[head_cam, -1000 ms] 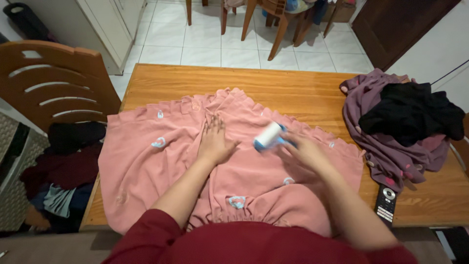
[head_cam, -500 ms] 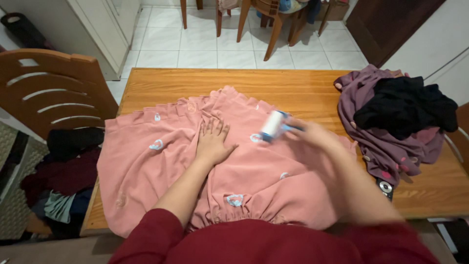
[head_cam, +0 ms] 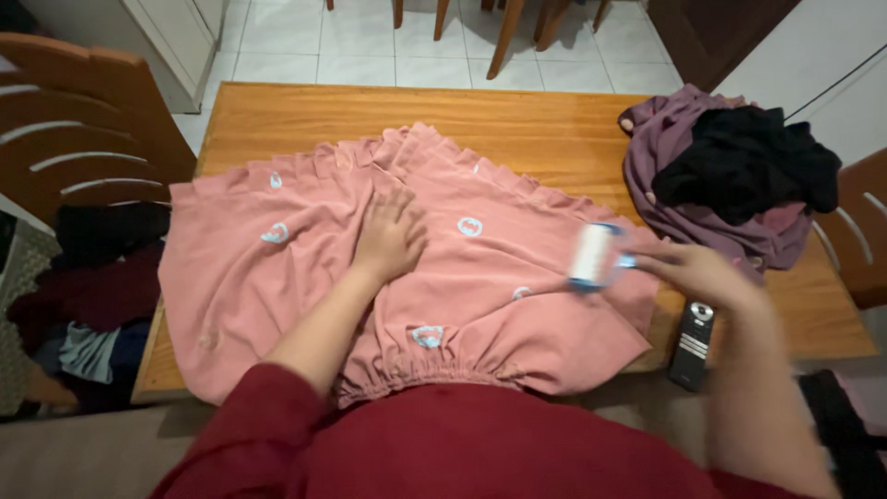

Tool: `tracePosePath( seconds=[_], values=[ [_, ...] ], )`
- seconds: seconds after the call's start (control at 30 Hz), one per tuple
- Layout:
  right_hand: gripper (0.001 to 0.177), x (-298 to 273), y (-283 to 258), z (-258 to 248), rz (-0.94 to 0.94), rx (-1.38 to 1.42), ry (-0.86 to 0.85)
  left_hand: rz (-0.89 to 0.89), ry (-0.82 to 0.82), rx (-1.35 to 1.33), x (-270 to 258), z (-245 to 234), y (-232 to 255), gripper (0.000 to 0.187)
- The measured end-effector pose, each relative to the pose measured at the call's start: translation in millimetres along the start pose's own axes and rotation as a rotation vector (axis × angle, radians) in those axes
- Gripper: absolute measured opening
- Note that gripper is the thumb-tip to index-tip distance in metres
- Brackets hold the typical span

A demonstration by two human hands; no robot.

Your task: The person uses a lint roller to roll over a pink garment laid on a wooden table. The garment is repeatedly smoothed and repositioned while the roller is applied across its surface.

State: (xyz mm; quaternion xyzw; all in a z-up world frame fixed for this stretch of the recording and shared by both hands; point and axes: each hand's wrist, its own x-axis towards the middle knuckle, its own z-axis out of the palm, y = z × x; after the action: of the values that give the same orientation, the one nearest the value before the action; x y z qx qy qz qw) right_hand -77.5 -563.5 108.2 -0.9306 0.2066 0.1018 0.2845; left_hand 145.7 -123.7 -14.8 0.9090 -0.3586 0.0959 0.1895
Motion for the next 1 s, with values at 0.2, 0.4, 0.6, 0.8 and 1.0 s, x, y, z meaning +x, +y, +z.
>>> tracePosePath(
  seconds=[0.2,0.4,0.6,0.8,1.0],
  values=[
    [0.034,8,-145,114,-0.412,-0.147,-0.255,0.044,-0.319,-0.026,-44,-5,23,0.051],
    [0.035,6,-168,137,-0.148,0.45,-0.479,0.16,-0.206,-0.03,-67,-20,7,0.067],
    [0.039,47,-3,46,-0.17,-0.015,-0.371,0.077,-0.229,-0.095,-64,-27,12,0.064],
    [0.039,53,56,26,-0.027,-0.017,-0.354,0.068,-0.171,-0.215,-64,-26,9,0.056],
    [0.04,43,-86,119,-0.067,0.444,-0.509,-0.03,0.021,-0.547,-69,-6,-15,0.043]
  ],
)
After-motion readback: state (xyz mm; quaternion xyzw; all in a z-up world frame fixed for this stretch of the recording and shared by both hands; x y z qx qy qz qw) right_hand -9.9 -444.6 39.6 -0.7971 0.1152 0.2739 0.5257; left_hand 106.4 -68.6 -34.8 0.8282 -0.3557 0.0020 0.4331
